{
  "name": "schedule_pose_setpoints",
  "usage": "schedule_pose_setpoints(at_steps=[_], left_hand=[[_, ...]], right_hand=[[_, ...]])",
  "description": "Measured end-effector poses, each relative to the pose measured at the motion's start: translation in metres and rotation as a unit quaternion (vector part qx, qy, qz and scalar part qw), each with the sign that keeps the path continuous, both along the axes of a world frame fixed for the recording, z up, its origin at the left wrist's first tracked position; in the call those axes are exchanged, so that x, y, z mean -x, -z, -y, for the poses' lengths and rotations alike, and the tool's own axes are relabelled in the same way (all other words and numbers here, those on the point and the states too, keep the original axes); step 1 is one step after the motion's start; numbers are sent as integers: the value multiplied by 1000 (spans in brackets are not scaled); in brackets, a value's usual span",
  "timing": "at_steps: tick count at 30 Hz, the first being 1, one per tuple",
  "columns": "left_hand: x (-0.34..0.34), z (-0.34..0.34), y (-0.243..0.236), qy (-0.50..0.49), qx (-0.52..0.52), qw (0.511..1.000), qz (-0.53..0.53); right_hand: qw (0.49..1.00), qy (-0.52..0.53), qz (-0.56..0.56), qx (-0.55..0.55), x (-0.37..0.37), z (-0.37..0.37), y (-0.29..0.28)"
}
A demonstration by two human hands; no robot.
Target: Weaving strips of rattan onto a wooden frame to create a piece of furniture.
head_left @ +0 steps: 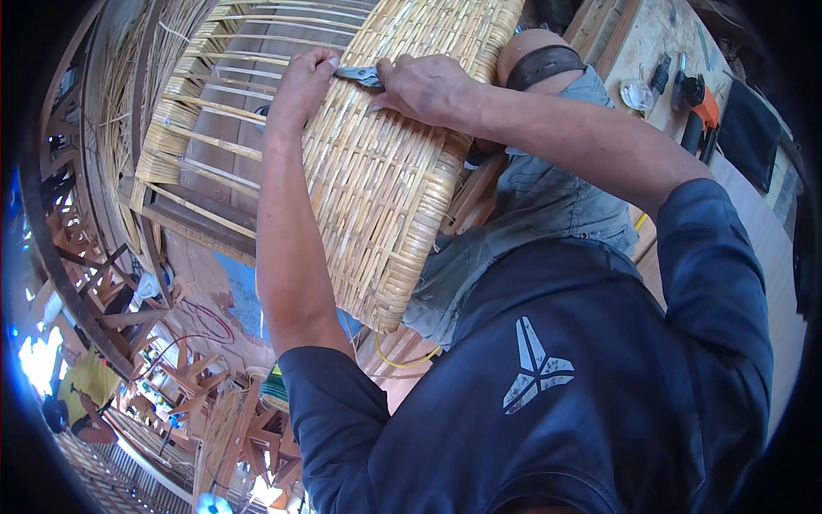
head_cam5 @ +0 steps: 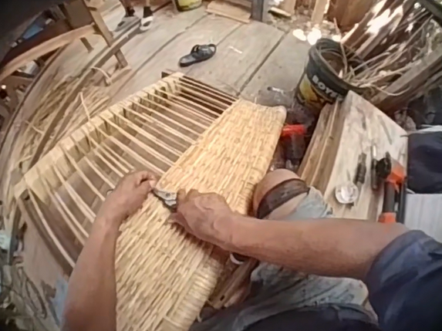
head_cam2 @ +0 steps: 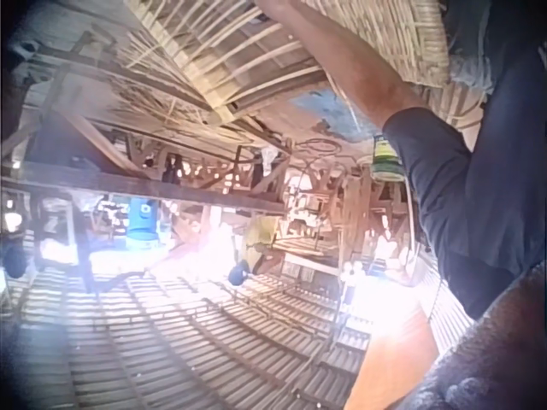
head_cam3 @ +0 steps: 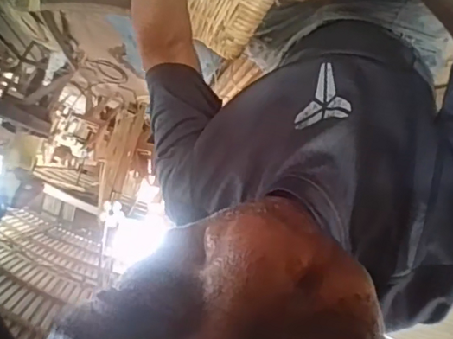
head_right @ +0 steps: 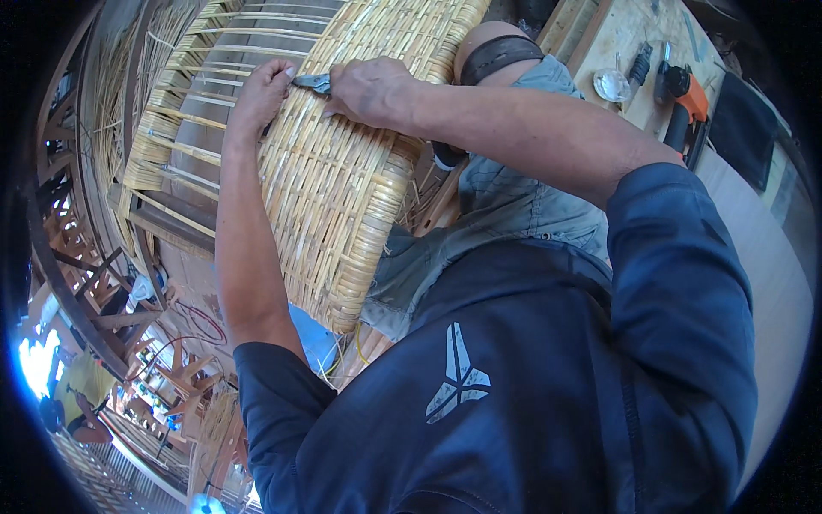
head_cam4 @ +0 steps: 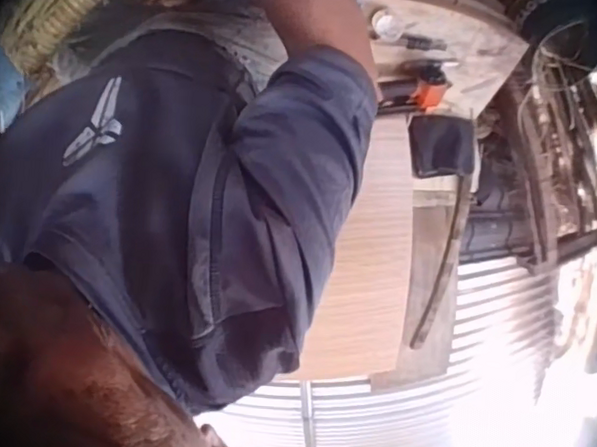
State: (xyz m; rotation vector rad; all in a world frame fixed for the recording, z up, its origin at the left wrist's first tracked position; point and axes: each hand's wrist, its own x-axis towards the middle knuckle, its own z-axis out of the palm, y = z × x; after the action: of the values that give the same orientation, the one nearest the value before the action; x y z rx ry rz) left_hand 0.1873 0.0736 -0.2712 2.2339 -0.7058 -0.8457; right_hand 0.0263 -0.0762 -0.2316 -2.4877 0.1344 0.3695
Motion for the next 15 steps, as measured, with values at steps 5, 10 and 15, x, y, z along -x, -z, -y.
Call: schedule_pose_setpoints(at_steps=[5, 10, 15], left_hand=[[13, 2, -23, -141, -8, 989, -37], [22, -20, -29, -14, -151, 963, 223], [50, 4, -38, 39, -234, 941, 243]], right_hand=[[998, 58, -18, 18, 27, 20, -33], [982, 155, 95, 40, 99, 102, -55], [937, 336, -73, 60, 197, 161, -57]])
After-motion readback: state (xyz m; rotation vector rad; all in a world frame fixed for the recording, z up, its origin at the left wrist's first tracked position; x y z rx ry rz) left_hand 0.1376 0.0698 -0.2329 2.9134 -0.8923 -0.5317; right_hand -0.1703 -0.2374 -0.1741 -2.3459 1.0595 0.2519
